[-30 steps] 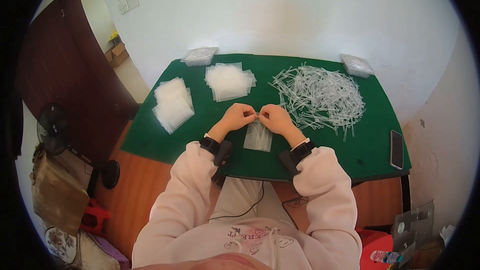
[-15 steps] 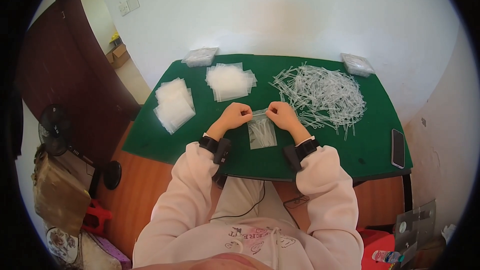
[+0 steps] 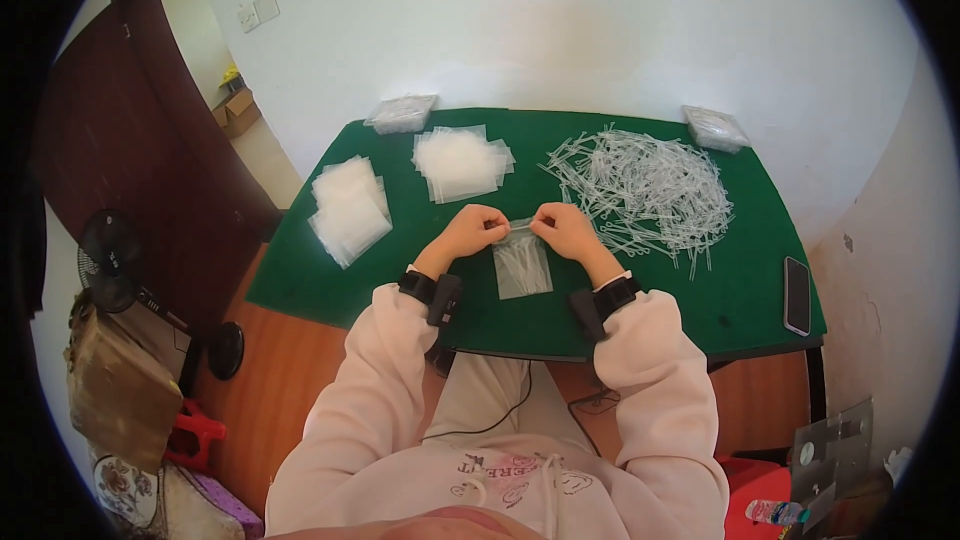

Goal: The person picks up a plastic bag and fills it with plastic fasteners by hand. After sealing the bag, they place it onto a stack of filled bags and repeat the process.

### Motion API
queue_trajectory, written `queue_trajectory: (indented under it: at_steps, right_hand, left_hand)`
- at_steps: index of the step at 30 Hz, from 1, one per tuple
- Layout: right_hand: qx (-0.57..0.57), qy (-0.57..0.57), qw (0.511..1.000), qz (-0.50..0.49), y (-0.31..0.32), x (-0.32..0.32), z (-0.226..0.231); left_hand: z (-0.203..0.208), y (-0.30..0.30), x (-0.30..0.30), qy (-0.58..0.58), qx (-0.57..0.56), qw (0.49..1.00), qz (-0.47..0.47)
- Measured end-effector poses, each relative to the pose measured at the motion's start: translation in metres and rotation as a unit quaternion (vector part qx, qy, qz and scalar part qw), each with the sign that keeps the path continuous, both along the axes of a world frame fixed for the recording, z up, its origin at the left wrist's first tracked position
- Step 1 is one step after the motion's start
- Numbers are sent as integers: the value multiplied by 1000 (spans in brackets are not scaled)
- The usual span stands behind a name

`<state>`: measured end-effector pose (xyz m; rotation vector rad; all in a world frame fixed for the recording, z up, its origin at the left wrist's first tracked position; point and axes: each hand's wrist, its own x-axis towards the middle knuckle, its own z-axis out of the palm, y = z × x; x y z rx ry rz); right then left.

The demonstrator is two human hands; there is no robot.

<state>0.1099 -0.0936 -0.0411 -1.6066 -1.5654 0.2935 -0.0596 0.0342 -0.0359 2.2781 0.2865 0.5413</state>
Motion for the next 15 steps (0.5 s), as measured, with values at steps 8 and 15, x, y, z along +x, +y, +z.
queue_trajectory:
  at_steps: [8, 15]
  right_hand:
    - [-17, 16, 997, -67, -5, 6, 6]
    - [101, -160, 981, 49, -1, -15, 5]
  left_hand:
    - [0, 5, -3, -11, -12, 999, 36]
    - [-3, -4, 2, -55, 72, 996, -5]
